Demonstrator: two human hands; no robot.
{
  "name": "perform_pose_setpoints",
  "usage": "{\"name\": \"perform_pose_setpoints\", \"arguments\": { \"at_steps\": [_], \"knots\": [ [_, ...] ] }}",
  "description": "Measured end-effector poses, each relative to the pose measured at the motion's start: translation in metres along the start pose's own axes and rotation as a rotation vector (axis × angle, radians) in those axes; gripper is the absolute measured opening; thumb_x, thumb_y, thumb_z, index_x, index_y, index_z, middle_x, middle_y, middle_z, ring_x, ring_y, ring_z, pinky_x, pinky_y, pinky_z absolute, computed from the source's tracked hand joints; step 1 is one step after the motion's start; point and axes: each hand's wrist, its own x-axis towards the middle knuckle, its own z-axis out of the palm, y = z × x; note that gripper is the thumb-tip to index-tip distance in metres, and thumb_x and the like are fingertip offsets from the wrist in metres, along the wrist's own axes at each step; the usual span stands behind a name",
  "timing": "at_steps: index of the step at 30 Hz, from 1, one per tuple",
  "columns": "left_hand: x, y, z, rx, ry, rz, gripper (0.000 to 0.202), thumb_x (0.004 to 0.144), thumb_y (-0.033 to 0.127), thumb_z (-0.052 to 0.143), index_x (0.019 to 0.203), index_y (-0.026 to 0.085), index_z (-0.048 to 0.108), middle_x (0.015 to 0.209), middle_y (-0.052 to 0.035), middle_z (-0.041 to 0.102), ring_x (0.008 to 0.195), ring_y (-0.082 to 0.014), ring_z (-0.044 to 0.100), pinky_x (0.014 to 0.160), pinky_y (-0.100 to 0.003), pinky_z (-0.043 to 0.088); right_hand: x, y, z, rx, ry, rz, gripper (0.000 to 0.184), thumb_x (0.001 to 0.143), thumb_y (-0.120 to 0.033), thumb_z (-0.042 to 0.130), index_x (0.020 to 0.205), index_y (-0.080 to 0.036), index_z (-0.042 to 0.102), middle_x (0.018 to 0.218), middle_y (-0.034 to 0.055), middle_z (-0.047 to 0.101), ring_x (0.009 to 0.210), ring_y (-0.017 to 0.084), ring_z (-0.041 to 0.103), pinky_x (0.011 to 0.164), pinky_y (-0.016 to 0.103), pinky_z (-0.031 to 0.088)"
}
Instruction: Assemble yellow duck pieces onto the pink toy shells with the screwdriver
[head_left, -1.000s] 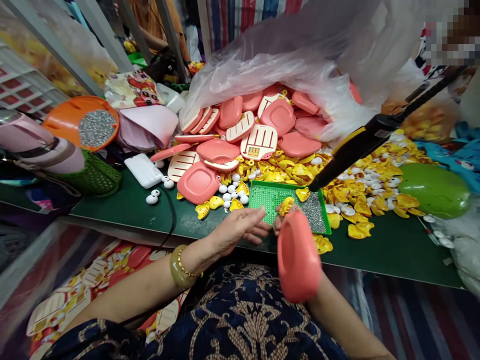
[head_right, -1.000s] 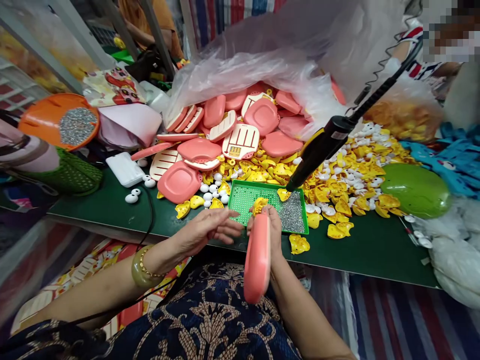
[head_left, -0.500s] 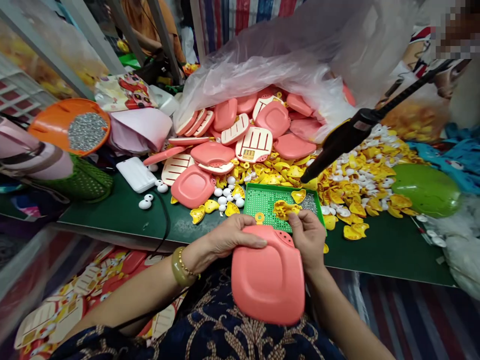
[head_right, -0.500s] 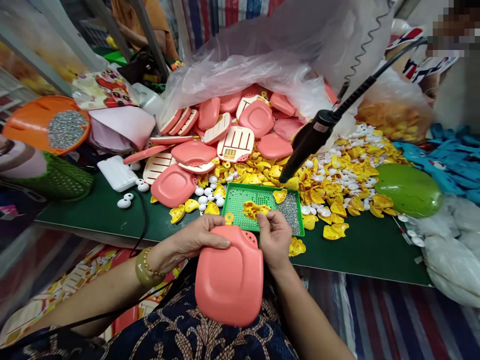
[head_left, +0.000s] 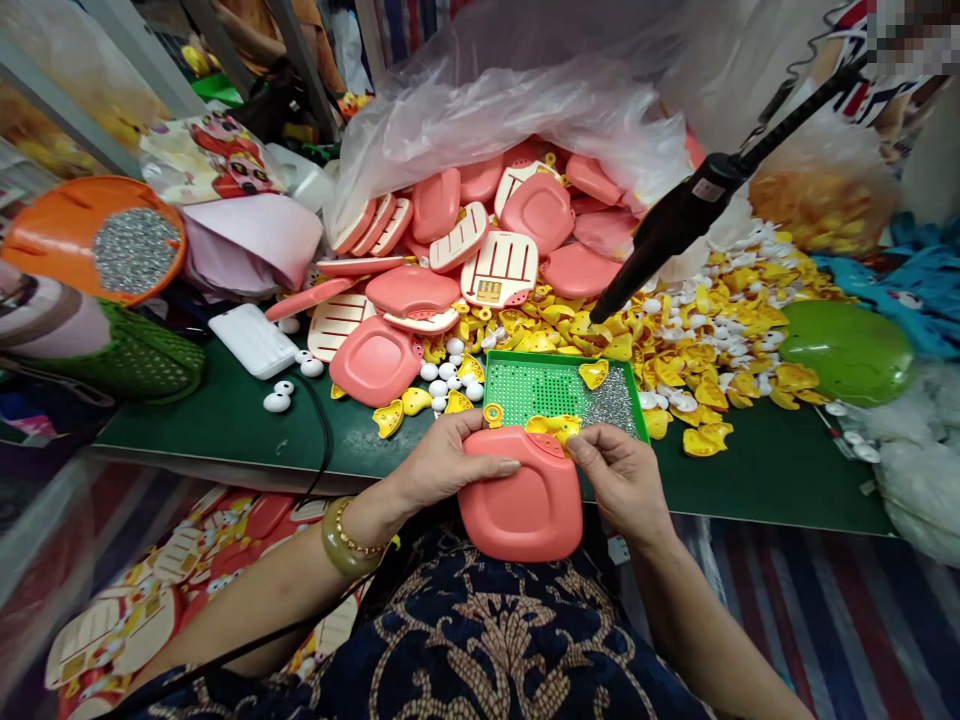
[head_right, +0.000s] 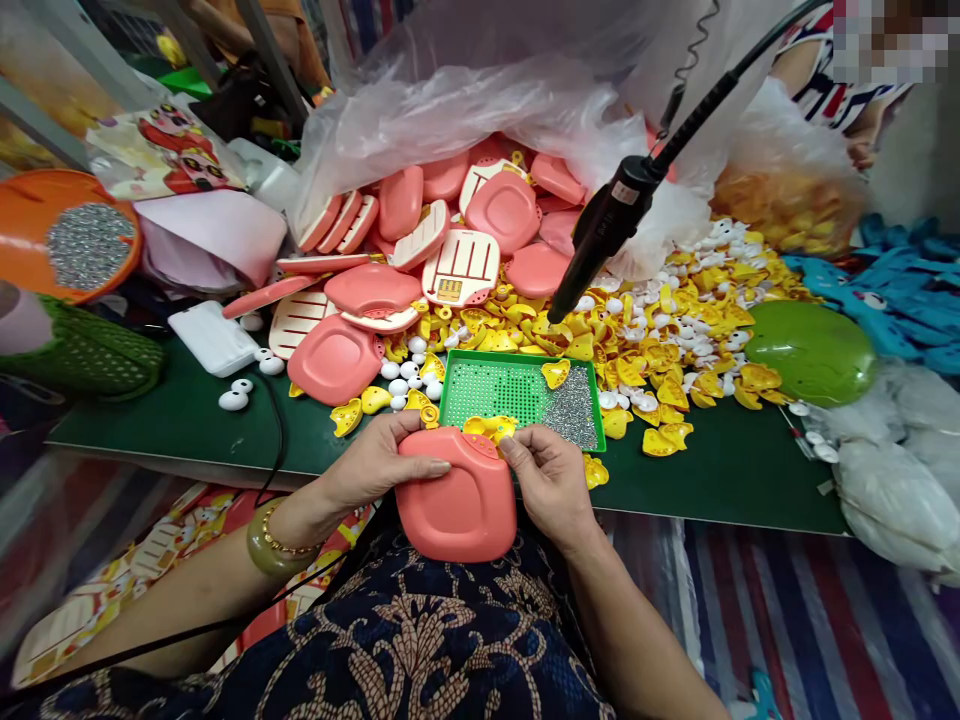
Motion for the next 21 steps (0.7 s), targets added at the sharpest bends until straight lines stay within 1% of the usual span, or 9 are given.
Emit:
{"name": "perform_pose_setpoints", "arguments": {
  "at_steps": [6,10,14,17,21],
  "knots": [
    [-0.001,0.002,0.003,-0.007,-0.019,-0.023,0.026,0.064,0.029,0.078,0.08,0.013,0.064,0.081,-0.0016,0.067,0.068,-0.011,0.058,0.061,-0.02,0.046,-0.004,0.0,0.0,-0.071,0.003,-0.018,0.024,0.075,-0.036,0.063,0.061,-0.017,0.059,0.053,-0.0018,0.055,0.048,0.009,0.048,0.045,0.021,0.041],
    [0.0,-0.001,0.005,-0.018,-0.04,-0.058,0.033,0.064,0.03,0.077,0.09,0.013,0.066,0.084,-0.0029,0.067,0.071,-0.0128,0.059,0.064,-0.023,0.047,-0.005,0.004,0.001,-0.078,0.032,-0.011,0.024,0.075,-0.036,0.062,0.06,-0.017,0.059,0.052,-0.0014,0.056,0.048,0.009,0.048,0.045,0.021,0.04],
    [0.0,-0.002,0.009,0.026,-0.018,-0.096,0.035,0.06,0.032,0.078,0.086,0.012,0.066,0.079,-0.0033,0.066,0.068,-0.0142,0.058,0.061,-0.024,0.045,-0.005,0.008,0.0,-0.087,0.03,0.007,0.024,0.074,-0.037,0.063,0.06,-0.017,0.06,0.054,-0.0007,0.058,0.05,0.01,0.049,0.048,0.022,0.041],
    [-0.001,-0.003,0.011,0.034,-0.03,-0.087,0.034,0.061,0.033,0.077,0.085,0.012,0.065,0.081,-0.0041,0.065,0.068,-0.014,0.058,0.061,-0.024,0.045,-0.005,0.01,-0.002,-0.089,0.023,0.03,0.025,0.074,-0.037,0.062,0.06,-0.017,0.059,0.054,-0.0004,0.058,0.051,0.01,0.049,0.048,0.022,0.041],
    [0.0,-0.009,0.011,0.019,-0.067,-0.049,0.037,0.063,0.033,0.076,0.091,0.012,0.066,0.086,-0.0051,0.066,0.07,-0.0141,0.058,0.065,-0.025,0.046,-0.005,0.01,-0.003,-0.107,0.008,0.066,0.027,0.073,-0.039,0.062,0.059,-0.016,0.058,0.052,-0.0005,0.056,0.048,0.009,0.048,0.046,0.022,0.04]
  ]
}}
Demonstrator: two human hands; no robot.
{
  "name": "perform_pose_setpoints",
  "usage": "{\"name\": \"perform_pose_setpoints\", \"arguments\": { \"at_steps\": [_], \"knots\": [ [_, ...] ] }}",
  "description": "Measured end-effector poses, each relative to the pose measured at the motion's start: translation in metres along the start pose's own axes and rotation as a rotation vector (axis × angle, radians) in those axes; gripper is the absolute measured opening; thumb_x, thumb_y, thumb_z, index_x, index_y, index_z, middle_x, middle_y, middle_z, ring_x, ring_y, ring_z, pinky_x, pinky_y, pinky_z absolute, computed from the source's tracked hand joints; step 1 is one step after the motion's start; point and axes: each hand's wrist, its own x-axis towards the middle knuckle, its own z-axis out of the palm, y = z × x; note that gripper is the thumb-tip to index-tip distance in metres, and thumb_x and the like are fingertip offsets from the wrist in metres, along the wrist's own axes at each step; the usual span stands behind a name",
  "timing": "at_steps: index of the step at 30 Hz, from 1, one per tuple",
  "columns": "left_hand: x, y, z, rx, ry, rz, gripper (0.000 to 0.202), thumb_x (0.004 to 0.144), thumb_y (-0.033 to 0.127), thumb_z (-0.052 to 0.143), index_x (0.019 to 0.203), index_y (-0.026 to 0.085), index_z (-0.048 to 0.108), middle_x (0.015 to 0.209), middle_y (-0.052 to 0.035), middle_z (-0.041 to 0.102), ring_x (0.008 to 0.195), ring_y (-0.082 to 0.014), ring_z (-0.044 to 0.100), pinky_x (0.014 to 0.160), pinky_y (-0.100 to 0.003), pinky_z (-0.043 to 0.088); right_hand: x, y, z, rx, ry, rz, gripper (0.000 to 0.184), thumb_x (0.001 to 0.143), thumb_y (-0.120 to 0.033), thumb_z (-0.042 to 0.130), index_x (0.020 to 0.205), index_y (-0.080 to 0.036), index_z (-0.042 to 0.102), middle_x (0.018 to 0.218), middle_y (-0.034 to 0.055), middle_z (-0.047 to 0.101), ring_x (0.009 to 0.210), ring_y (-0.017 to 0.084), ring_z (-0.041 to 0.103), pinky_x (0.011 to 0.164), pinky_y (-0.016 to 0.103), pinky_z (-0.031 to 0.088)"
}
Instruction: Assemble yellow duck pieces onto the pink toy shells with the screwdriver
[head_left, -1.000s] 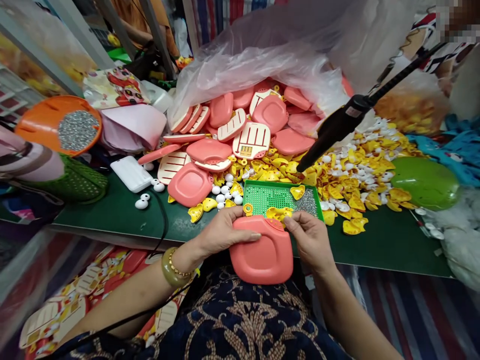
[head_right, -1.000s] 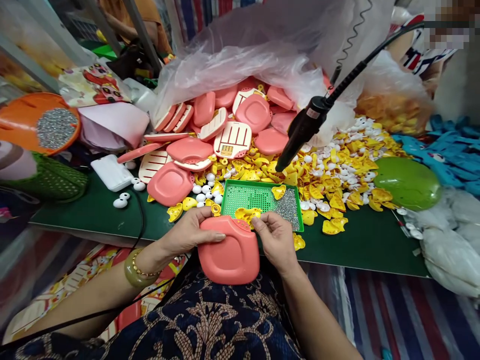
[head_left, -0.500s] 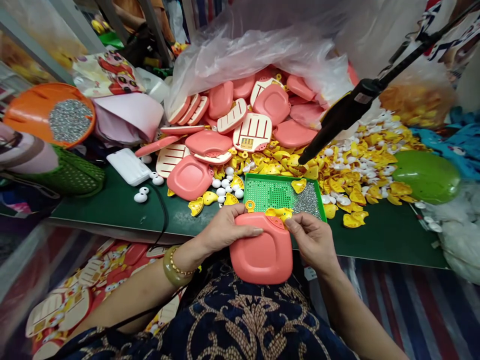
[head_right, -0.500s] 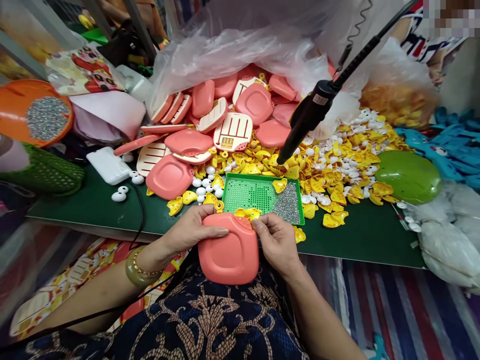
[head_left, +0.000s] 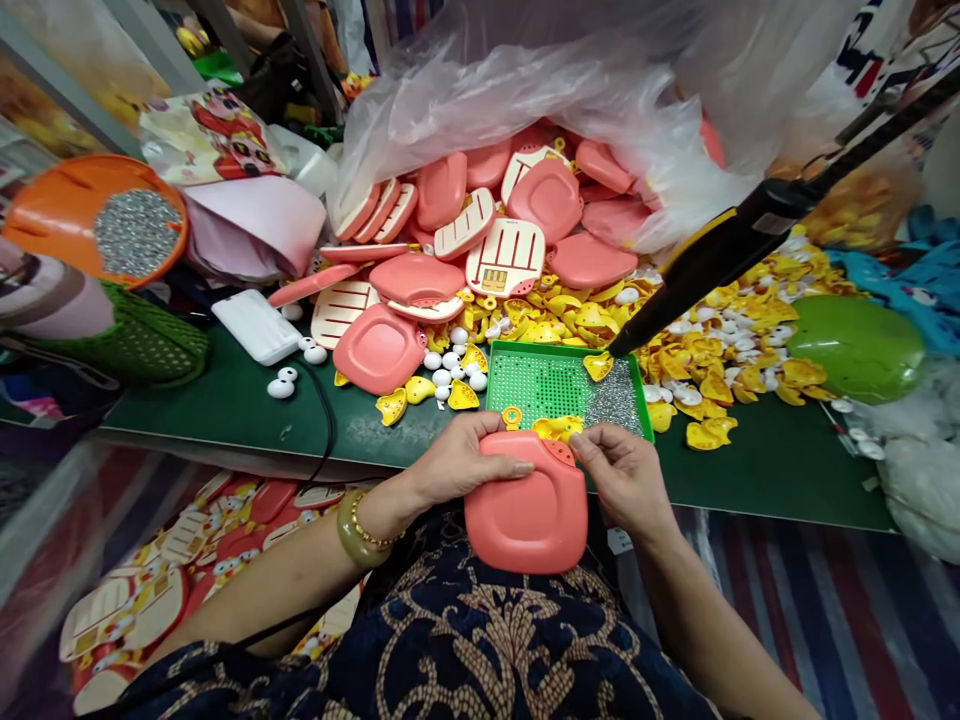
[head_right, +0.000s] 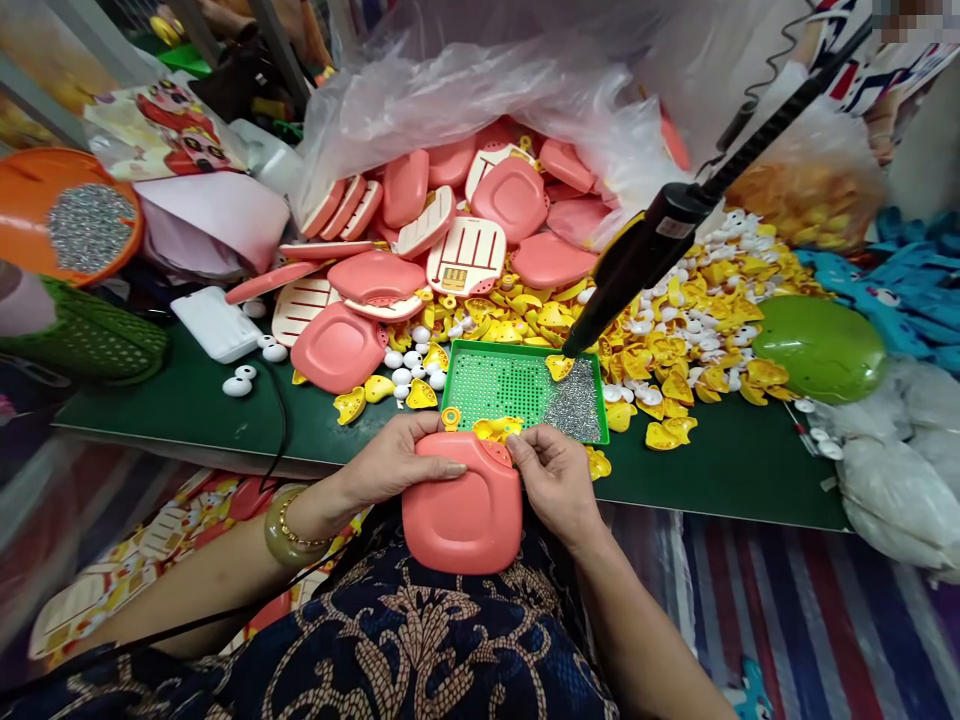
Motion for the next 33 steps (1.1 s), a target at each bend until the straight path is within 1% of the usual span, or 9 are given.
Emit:
{"name": "perform_pose_setpoints", "arguments": {
  "at_steps": [4,7,14,17,20,24,26,30,33],
  "knots": [
    [0.0,-0.005,-0.002,0.001,0.005,0.016,0.039,0.063,0.035,0.077,0.094,0.013,0.067,0.088,-0.0059,0.067,0.075,-0.0162,0.06,0.066,-0.025,0.046,-0.002,-0.001,-0.002,0.008,-0.041,0.007,0.027,0.073,-0.039,0.062,0.058,-0.016,0.058,0.05,-0.001,0.055,0.045,0.009,0.047,0.043,0.021,0.038],
    [-0.001,-0.005,-0.002,0.015,0.012,0.022,0.038,0.064,0.036,0.077,0.093,0.013,0.067,0.088,-0.0062,0.067,0.077,-0.0171,0.061,0.066,-0.026,0.046,-0.004,-0.001,-0.003,0.016,-0.035,-0.02,0.026,0.073,-0.037,0.062,0.058,-0.017,0.058,0.05,-0.0013,0.055,0.046,0.009,0.047,0.043,0.021,0.04],
    [-0.003,-0.003,-0.003,-0.031,0.042,-0.032,0.039,0.061,0.035,0.079,0.091,0.012,0.067,0.081,-0.0049,0.066,0.069,-0.0149,0.059,0.062,-0.025,0.046,-0.005,0.0,-0.002,-0.034,-0.013,-0.097,0.023,0.076,-0.033,0.061,0.059,-0.017,0.059,0.052,-0.0016,0.056,0.047,0.009,0.05,0.045,0.02,0.041],
    [-0.002,-0.003,-0.004,-0.073,0.035,-0.052,0.04,0.06,0.035,0.08,0.09,0.012,0.067,0.08,-0.0049,0.066,0.068,-0.0148,0.059,0.061,-0.025,0.045,-0.005,-0.002,-0.001,-0.045,-0.008,-0.115,0.022,0.076,-0.032,0.062,0.06,-0.017,0.06,0.052,-0.0015,0.056,0.048,0.009,0.05,0.045,0.02,0.042],
    [-0.001,-0.004,-0.005,-0.113,0.033,-0.069,0.042,0.059,0.036,0.08,0.091,0.012,0.066,0.08,-0.005,0.066,0.068,-0.0154,0.06,0.061,-0.025,0.045,-0.004,-0.004,0.0,-0.04,-0.006,-0.106,0.022,0.075,-0.032,0.062,0.06,-0.017,0.06,0.052,-0.0012,0.057,0.048,0.009,0.051,0.045,0.02,0.042],
    [0.001,-0.002,-0.006,-0.123,0.022,-0.074,0.042,0.058,0.035,0.081,0.09,0.012,0.066,0.08,-0.0047,0.066,0.069,-0.0154,0.06,0.062,-0.025,0.045,-0.001,-0.005,0.001,-0.008,0.015,-0.074,0.022,0.074,-0.034,0.063,0.06,-0.017,0.061,0.052,-0.0008,0.059,0.047,0.009,0.051,0.045,0.021,0.043],
    [0.001,-0.001,-0.008,-0.123,0.014,-0.071,0.04,0.059,0.034,0.08,0.089,0.012,0.066,0.08,-0.0041,0.066,0.068,-0.0146,0.059,0.062,-0.025,0.045,0.002,-0.006,0.003,0.001,0.005,-0.068,0.023,0.073,-0.035,0.063,0.059,-0.017,0.061,0.052,-0.0006,0.059,0.048,0.009,0.051,0.045,0.021,0.043],
    [0.003,-0.002,-0.014,-0.143,0.014,-0.059,0.033,0.06,0.032,0.08,0.083,0.013,0.065,0.076,-0.0011,0.064,0.064,-0.0116,0.056,0.061,-0.023,0.043,0.009,-0.004,0.009,-0.009,-0.027,-0.067,0.024,0.074,-0.036,0.062,0.059,-0.017,0.06,0.052,-0.0002,0.059,0.049,0.01,0.051,0.046,0.023,0.043],
    [0.004,-0.006,-0.018,-0.14,0.07,-0.098,0.033,0.058,0.033,0.081,0.074,0.013,0.06,0.066,0.0018,0.06,0.057,-0.0095,0.052,0.054,-0.021,0.039,0.013,0.0,0.014,-0.032,-0.026,-0.093,0.024,0.074,-0.036,0.061,0.059,-0.018,0.06,0.053,0.0001,0.059,0.049,0.01,0.051,0.047,0.023,0.042]
  ]
}}
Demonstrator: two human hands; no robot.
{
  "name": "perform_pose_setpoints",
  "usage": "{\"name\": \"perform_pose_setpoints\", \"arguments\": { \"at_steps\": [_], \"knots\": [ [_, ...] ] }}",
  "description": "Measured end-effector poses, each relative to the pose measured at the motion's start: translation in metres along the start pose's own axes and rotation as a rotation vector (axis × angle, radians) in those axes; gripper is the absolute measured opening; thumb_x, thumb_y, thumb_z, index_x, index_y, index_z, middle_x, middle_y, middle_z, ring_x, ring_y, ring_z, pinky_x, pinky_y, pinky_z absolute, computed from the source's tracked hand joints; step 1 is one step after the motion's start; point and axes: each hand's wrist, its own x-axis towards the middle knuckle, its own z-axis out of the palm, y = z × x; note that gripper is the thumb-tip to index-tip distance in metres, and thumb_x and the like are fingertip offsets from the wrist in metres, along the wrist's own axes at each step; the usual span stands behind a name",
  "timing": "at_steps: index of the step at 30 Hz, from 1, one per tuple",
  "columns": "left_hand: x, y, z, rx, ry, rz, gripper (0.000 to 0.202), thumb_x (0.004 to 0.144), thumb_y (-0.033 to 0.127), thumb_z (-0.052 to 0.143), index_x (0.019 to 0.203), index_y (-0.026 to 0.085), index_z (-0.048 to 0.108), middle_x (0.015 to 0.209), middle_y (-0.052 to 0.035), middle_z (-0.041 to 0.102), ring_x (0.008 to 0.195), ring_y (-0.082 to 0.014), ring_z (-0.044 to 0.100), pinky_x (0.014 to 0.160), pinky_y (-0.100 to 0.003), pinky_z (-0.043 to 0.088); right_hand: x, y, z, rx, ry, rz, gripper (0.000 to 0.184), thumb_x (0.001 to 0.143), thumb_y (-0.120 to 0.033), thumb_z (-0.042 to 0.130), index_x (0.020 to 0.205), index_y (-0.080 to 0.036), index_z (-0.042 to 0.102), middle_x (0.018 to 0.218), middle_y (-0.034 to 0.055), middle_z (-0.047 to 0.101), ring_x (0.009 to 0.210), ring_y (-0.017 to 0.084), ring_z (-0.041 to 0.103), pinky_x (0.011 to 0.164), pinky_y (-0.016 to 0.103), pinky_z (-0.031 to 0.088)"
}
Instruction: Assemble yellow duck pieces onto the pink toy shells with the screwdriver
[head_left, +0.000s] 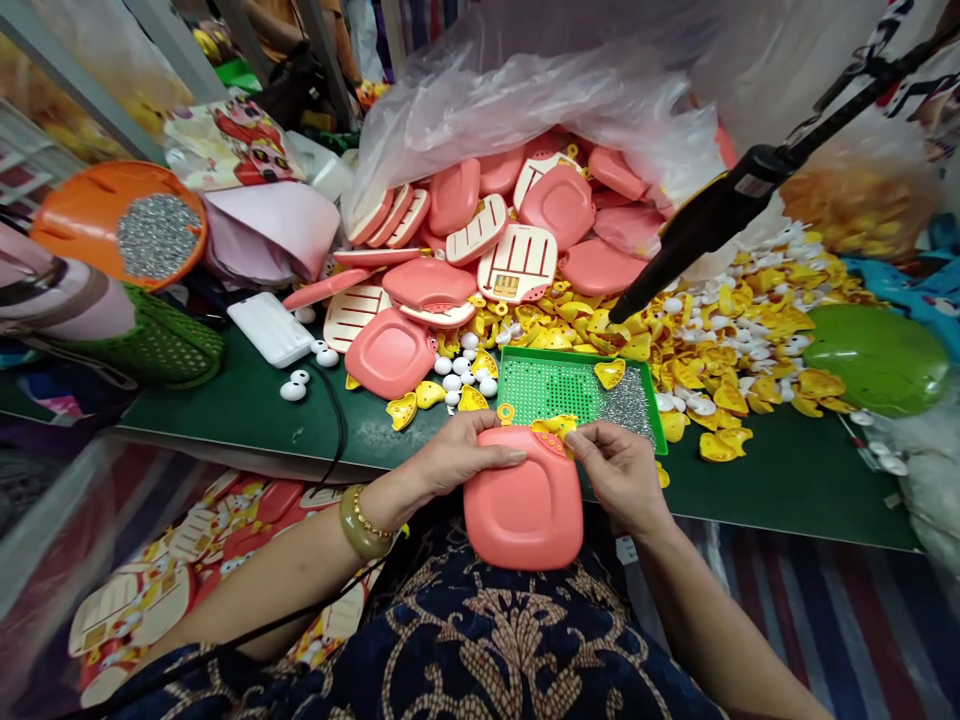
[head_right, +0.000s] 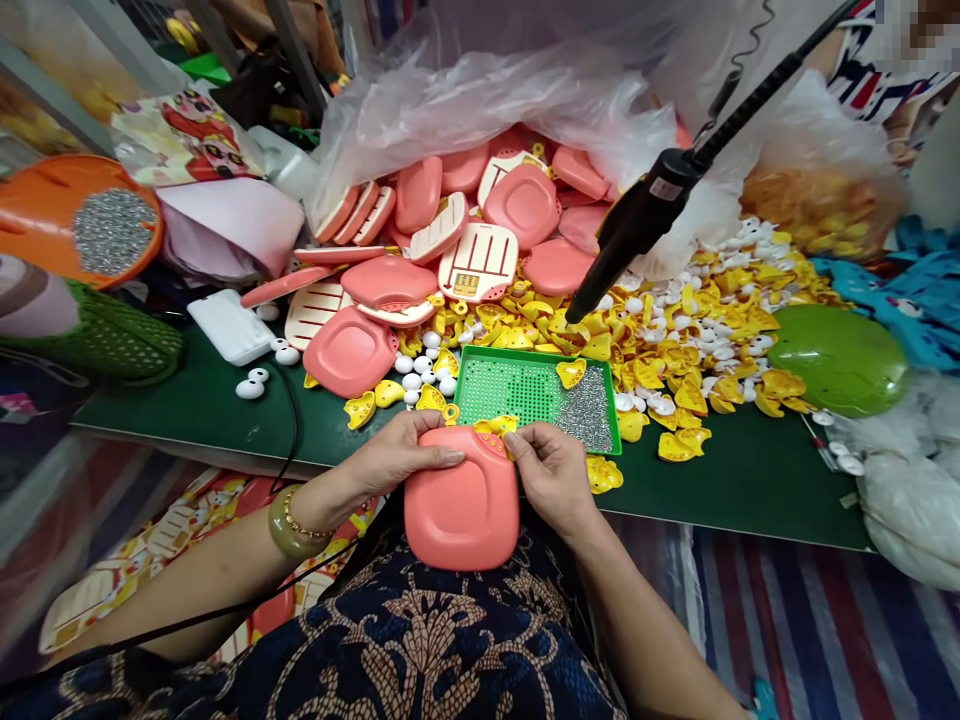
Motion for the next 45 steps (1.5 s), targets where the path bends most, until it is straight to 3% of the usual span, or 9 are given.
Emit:
{"name": "perform_pose_setpoints", "arguments": {
  "at_steps": [8,16,23,26,30,35,37,41,45],
  "knots": [
    [0.0,0.004,0.0,-0.037,0.072,-0.021,0.035,0.058,0.035,0.082,0.074,0.013,0.06,0.067,0.0012,0.06,0.059,-0.0099,0.053,0.054,-0.02,0.039,0.002,0.008,0.011,0.193,0.002,0.088,0.021,0.073,-0.038,0.066,0.078,-0.019,0.061,0.07,0.0023,0.066,0.062,0.013,0.06,0.058,0.026,0.051],
    [0.016,0.021,-0.013,-0.215,-0.238,-0.221,0.057,0.055,0.022,0.085,0.108,0.014,0.066,0.081,-0.0036,0.067,0.067,-0.0124,0.061,0.065,-0.023,0.045,0.009,0.009,0.009,0.205,-0.165,0.153,0.027,0.074,-0.044,0.066,0.075,-0.018,0.066,0.071,0.0049,0.07,0.064,0.015,0.063,0.06,0.028,0.052],
    [0.015,0.009,-0.022,-0.292,-0.114,-0.204,0.037,0.058,0.021,0.083,0.093,0.013,0.073,0.082,-0.0075,0.071,0.068,-0.0139,0.063,0.066,-0.022,0.047,0.066,0.057,-0.029,-0.577,0.313,-0.211,0.028,0.077,-0.041,0.062,0.088,-0.017,0.071,0.089,0.0132,0.066,0.084,0.026,0.06,0.083,0.045,0.047],
    [0.007,0.007,-0.029,-0.297,-0.091,-0.204,0.036,0.059,0.022,0.082,0.091,0.011,0.073,0.084,-0.0098,0.072,0.068,-0.0157,0.063,0.064,-0.023,0.047,0.089,0.072,-0.042,-0.778,0.256,-0.178,0.025,0.077,-0.035,0.06,0.086,-0.015,0.071,0.09,0.016,0.063,0.089,0.03,0.058,0.085,0.047,0.045],
    [-0.009,0.005,-0.041,-0.295,0.029,-0.165,0.03,0.059,0.019,0.081,0.088,0.012,0.074,0.091,-0.0098,0.071,0.071,-0.0155,0.063,0.064,-0.022,0.047,0.085,0.07,-0.045,-0.682,0.28,-0.136,0.025,0.079,-0.033,0.053,0.08,-0.014,0.069,0.083,0.0153,0.064,0.079,0.027,0.059,0.078,0.045,0.048],
    [-0.016,0.002,-0.045,-0.294,0.048,-0.175,0.034,0.059,0.02,0.081,0.091,0.012,0.074,0.093,-0.0107,0.071,0.075,-0.017,0.064,0.067,-0.023,0.048,0.061,0.055,-0.007,-0.142,-0.009,0.129,0.04,0.073,-0.048,0.06,0.093,-0.014,0.065,0.067,0.006,0.066,0.058,0.019,0.061,0.052,0.031,0.048],
    [-0.016,0.002,-0.041,-0.289,0.044,-0.161,0.033,0.059,0.02,0.081,0.089,0.011,0.074,0.09,-0.0103,0.071,0.071,-0.0158,0.064,0.066,-0.022,0.048,0.058,0.053,0.008,-0.148,-0.127,0.183,0.038,0.073,-0.046,0.06,0.09,-0.014,0.066,0.062,0.0036,0.065,0.053,0.018,0.06,0.048,0.029,0.046],
    [-0.017,0.003,-0.032,-0.313,0.033,-0.156,0.031,0.056,0.02,0.082,0.084,0.01,0.074,0.079,-0.0086,0.071,0.067,-0.0149,0.063,0.065,-0.023,0.048,0.059,0.054,0.013,-0.301,-0.096,0.132,0.026,0.071,-0.039,0.061,0.078,-0.016,0.071,0.075,0.0086,0.067,0.069,0.021,0.062,0.063,0.034,0.049],
    [-0.015,0.001,-0.026,-0.352,0.081,-0.192,0.032,0.051,0.018,0.084,0.08,0.009,0.073,0.076,-0.0083,0.071,0.066,-0.0151,0.063,0.066,-0.025,0.048,0.058,0.055,0.003,-0.536,-0.136,-0.074,0.037,0.073,-0.036,0.064,0.107,-0.021,0.071,0.101,0.0119,0.062,0.077,0.021,0.06,0.072,0.037,0.047]
  ]
}}
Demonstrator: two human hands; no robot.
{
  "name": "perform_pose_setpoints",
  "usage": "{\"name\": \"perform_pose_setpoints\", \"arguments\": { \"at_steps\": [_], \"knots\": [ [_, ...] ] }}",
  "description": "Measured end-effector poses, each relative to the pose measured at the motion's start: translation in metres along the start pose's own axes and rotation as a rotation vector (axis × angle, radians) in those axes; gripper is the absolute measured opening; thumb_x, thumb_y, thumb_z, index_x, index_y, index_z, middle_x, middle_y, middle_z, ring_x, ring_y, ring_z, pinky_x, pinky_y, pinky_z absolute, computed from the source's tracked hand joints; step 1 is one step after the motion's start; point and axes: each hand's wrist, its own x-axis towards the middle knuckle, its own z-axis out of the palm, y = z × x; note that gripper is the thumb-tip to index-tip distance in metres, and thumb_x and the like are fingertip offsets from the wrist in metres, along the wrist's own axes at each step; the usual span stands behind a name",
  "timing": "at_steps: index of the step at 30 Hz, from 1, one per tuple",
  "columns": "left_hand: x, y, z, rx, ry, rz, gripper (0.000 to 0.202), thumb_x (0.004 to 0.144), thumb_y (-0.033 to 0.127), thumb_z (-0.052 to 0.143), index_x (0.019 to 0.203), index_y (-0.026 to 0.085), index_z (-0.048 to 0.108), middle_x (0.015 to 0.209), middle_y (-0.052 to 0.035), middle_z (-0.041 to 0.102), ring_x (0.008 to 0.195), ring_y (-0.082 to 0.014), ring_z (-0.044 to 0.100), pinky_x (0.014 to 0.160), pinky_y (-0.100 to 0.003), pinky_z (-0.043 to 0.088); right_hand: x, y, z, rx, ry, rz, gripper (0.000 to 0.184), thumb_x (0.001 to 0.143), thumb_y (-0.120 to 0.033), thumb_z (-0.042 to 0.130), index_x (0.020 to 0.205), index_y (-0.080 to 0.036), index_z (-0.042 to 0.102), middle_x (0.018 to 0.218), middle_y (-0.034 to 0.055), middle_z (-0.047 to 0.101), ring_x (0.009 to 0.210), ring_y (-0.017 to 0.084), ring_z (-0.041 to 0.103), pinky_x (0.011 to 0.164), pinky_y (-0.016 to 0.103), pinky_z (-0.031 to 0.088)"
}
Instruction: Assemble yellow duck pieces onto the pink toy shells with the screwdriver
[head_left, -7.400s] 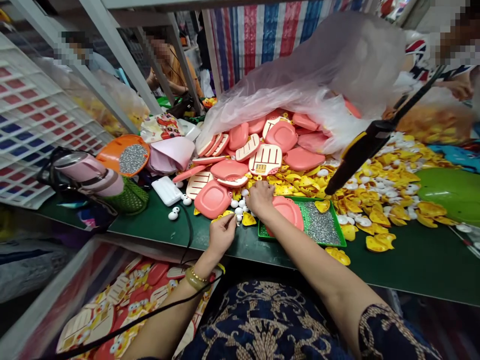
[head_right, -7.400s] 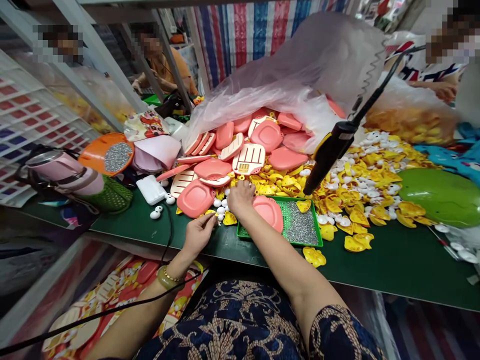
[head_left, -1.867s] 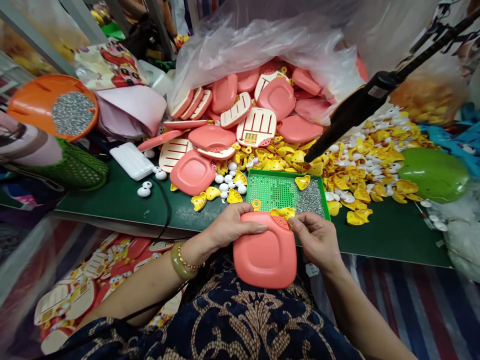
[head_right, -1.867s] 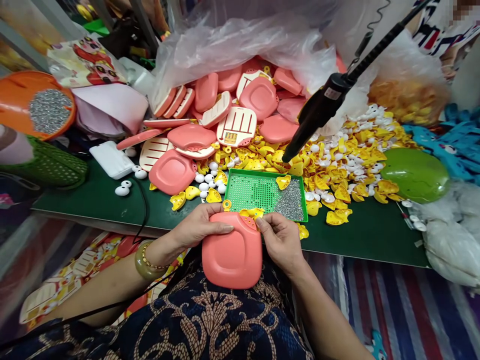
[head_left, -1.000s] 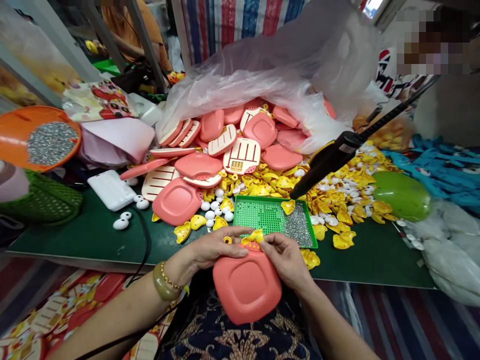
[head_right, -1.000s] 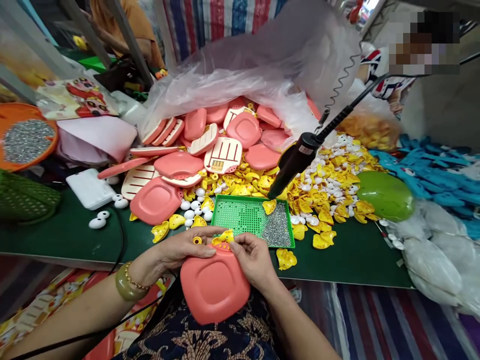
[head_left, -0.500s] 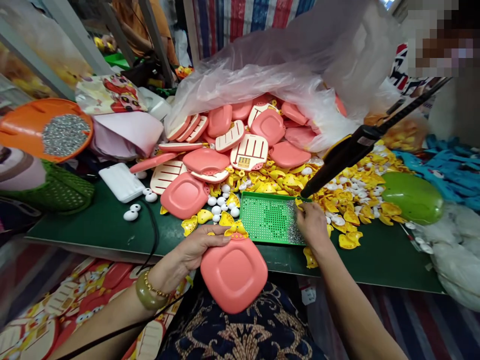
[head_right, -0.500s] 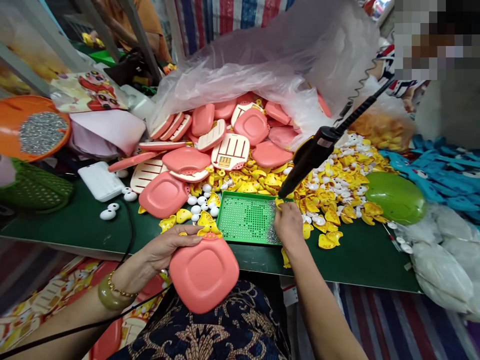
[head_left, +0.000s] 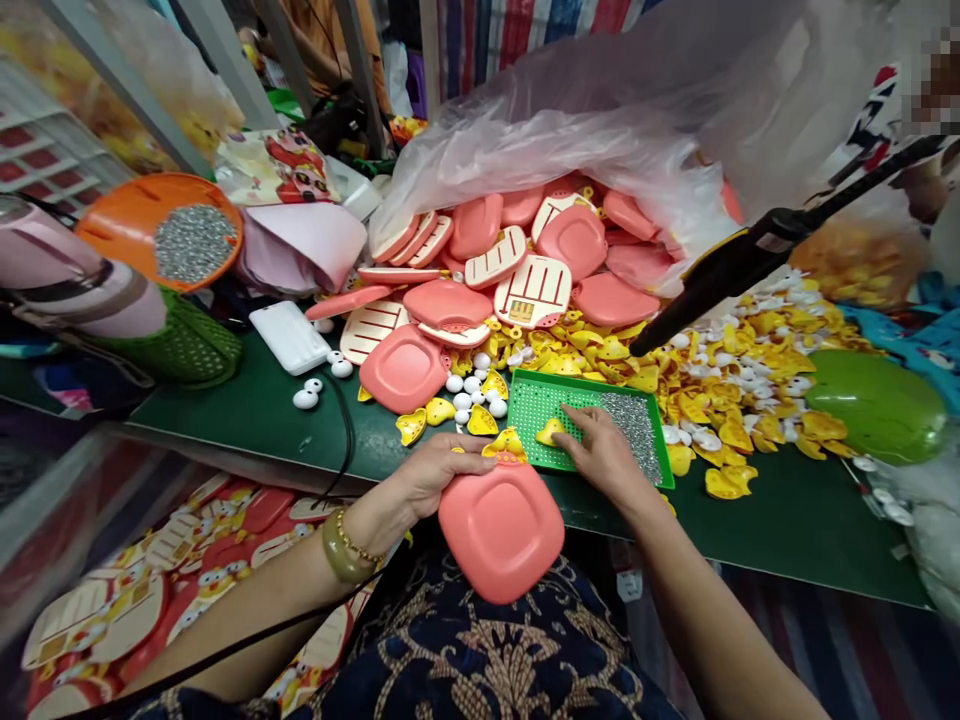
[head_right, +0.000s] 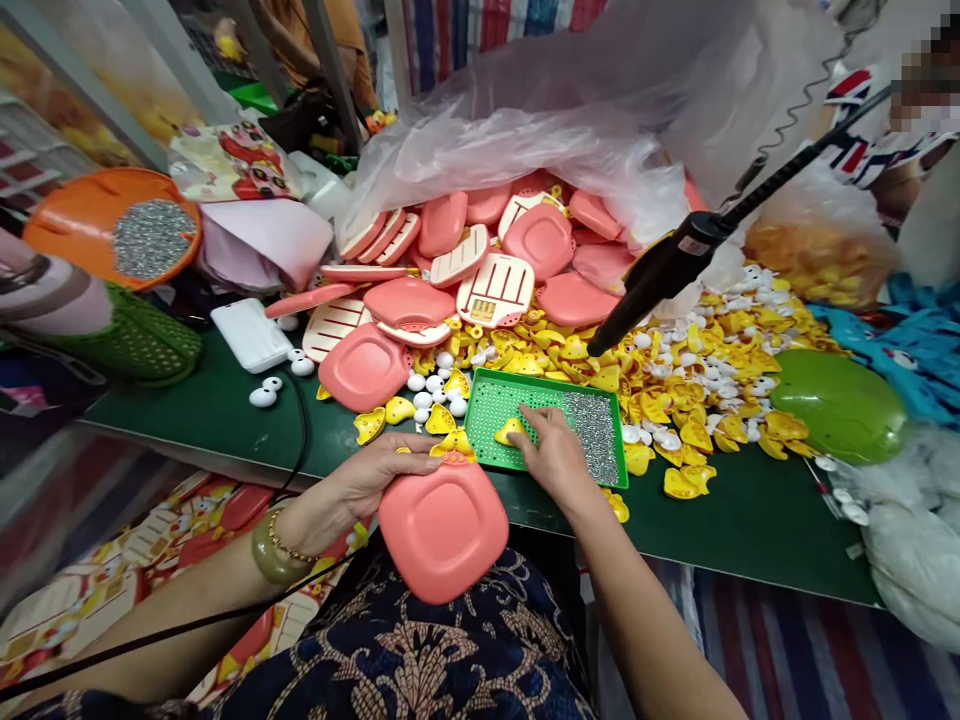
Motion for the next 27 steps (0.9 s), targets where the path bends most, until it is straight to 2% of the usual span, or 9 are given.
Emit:
{"name": "perform_pose_setpoints", "arguments": {
  "at_steps": [2,4,6,8,10,12,17,21,27],
  "knots": [
    [0.002,-0.002,0.002,-0.015,0.016,0.002,0.032,0.05,0.018,0.085,0.079,0.009,0.073,0.075,-0.0078,0.071,0.065,-0.0147,0.063,0.067,-0.025,0.048,0.0,0.003,0.002,-0.121,-0.102,-0.121,0.041,0.075,-0.03,0.063,0.116,-0.026,0.067,0.1,0.0099,0.06,0.075,0.019,0.059,0.07,0.035,0.047],
    [0.003,-0.004,0.005,-0.012,0.033,0.02,0.033,0.049,0.018,0.084,0.079,0.009,0.073,0.076,-0.0073,0.071,0.065,-0.0143,0.062,0.066,-0.025,0.048,0.001,0.005,0.005,-0.153,-0.172,-0.172,0.038,0.075,-0.024,0.062,0.113,-0.025,0.068,0.09,0.0077,0.059,0.076,0.019,0.057,0.071,0.034,0.047],
    [0.004,-0.006,0.008,0.001,0.05,0.043,0.032,0.05,0.018,0.083,0.08,0.01,0.074,0.077,-0.0071,0.071,0.065,-0.0136,0.062,0.065,-0.025,0.047,0.0,0.004,0.007,-0.084,-0.136,-0.16,0.036,0.075,-0.023,0.062,0.11,-0.021,0.069,0.082,0.0061,0.056,0.072,0.018,0.055,0.07,0.034,0.047],
    [0.003,-0.007,0.013,0.015,0.053,0.066,0.032,0.052,0.019,0.082,0.082,0.01,0.074,0.08,-0.0075,0.071,0.066,-0.0132,0.061,0.067,-0.025,0.046,-0.004,-0.003,0.004,0.089,-0.049,-0.116,0.037,0.075,-0.028,0.064,0.111,-0.019,0.068,0.08,0.0047,0.055,0.064,0.014,0.05,0.064,0.033,0.046],
    [0.003,-0.007,0.018,0.033,0.057,0.09,0.032,0.053,0.019,0.081,0.083,0.01,0.074,0.081,-0.0076,0.071,0.067,-0.0132,0.061,0.068,-0.025,0.045,-0.013,-0.015,-0.002,0.287,0.003,-0.115,0.041,0.077,-0.032,0.065,0.116,-0.022,0.064,0.082,0.0036,0.055,0.059,0.012,0.046,0.058,0.031,0.045],
    [0.002,-0.008,0.023,0.065,0.062,0.119,0.031,0.054,0.02,0.079,0.083,0.01,0.074,0.079,-0.0064,0.07,0.066,-0.0125,0.059,0.068,-0.025,0.044,-0.024,-0.029,-0.007,0.387,0.014,-0.21,0.043,0.078,-0.032,0.066,0.12,-0.028,0.061,0.086,0.003,0.056,0.066,0.013,0.05,0.06,0.031,0.047],
    [0.002,-0.008,0.033,0.228,0.022,0.222,0.027,0.059,0.022,0.073,0.084,0.012,0.074,0.07,-0.0024,0.066,0.065,-0.0125,0.056,0.065,-0.025,0.041,-0.039,-0.044,-0.009,0.254,-0.006,-0.531,0.053,0.085,-0.018,0.058,0.132,-0.039,0.049,0.091,0.0044,0.056,0.083,0.017,0.055,0.071,0.034,0.051],
    [0.0,-0.01,0.036,0.299,0.003,0.268,0.023,0.062,0.022,0.07,0.083,0.012,0.073,0.071,-0.0029,0.066,0.067,-0.0143,0.056,0.064,-0.026,0.042,-0.039,-0.037,-0.007,0.136,0.0,-0.646,0.06,0.088,-0.014,0.052,0.141,-0.039,0.036,0.095,0.0056,0.054,0.082,0.016,0.055,0.068,0.032,0.053],
    [-0.002,-0.013,0.036,0.265,-0.029,0.262,0.026,0.063,0.019,0.068,0.088,0.012,0.072,0.073,-0.0014,0.065,0.066,-0.0113,0.054,0.065,-0.024,0.04,-0.041,-0.035,-0.007,0.121,0.069,-0.744,0.062,0.086,-0.007,0.051,0.141,-0.034,0.038,0.098,0.0072,0.056,0.086,0.017,0.059,0.069,0.03,0.055]
  ]
}}
